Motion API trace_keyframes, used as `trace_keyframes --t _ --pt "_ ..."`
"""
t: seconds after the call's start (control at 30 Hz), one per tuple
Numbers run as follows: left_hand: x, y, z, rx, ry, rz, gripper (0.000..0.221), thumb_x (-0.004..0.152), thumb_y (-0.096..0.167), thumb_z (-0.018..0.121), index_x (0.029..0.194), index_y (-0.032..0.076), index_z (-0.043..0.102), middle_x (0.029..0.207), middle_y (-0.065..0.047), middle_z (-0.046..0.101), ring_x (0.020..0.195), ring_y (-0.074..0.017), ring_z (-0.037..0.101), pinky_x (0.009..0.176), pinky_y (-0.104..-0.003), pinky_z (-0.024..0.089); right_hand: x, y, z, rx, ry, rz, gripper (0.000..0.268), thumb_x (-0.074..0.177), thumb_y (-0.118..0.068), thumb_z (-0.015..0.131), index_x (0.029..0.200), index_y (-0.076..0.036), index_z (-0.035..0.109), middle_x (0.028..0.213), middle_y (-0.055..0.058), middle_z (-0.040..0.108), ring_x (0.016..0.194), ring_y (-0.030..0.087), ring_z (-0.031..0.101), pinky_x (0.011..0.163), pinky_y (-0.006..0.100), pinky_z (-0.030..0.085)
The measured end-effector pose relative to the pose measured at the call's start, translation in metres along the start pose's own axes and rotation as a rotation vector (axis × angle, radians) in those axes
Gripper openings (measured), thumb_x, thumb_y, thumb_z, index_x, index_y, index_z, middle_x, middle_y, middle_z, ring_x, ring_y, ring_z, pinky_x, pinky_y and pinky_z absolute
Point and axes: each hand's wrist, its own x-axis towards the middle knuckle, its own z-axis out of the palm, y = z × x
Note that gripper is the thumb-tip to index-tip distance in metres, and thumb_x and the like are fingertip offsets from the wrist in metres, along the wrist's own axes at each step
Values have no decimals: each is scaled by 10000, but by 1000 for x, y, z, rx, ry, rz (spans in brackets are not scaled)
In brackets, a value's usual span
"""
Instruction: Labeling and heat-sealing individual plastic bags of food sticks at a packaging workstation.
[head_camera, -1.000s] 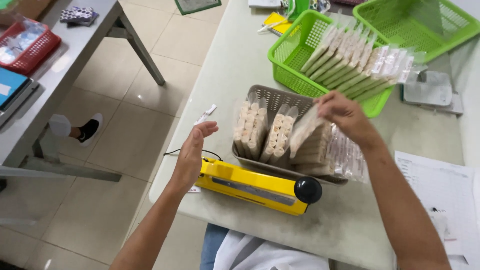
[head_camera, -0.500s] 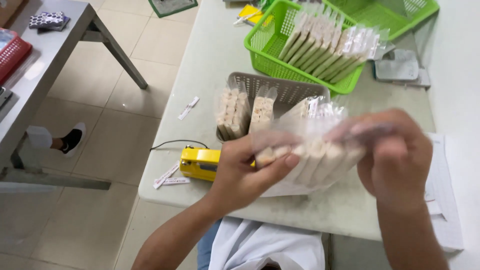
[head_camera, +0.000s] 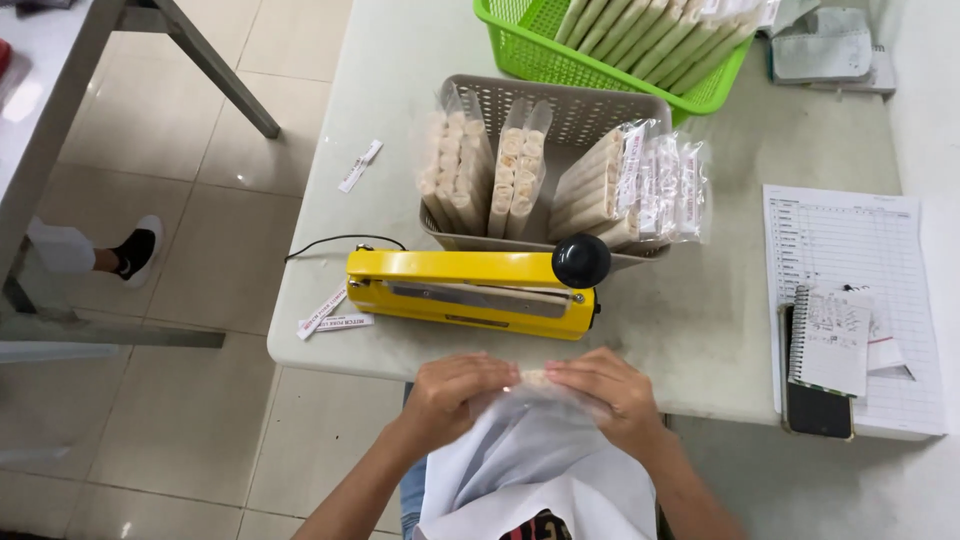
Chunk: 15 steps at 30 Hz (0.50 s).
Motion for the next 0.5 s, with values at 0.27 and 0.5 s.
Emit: trace_keyframes --t 0.27,0.5 --pt "-6 -15 16 297 177 -32 82 939 166 712 902 167 785 901 -1 806 901 -179 780 1034 -392 504 15 18 21 93 194 -48 241 992 -166 614 981 -46 823 919 89 809 760 259 756 684 359 603" --pt "-3 5 -11 -131 88 -65 323 1011 384 604 1129 109 727 1093 -59 776 1015 -209 785 1163 -539 447 7 -18 3 84 138 21 118 923 -24 693 1013 -62 761 1027 71 799 901 184 784 778 321 544"
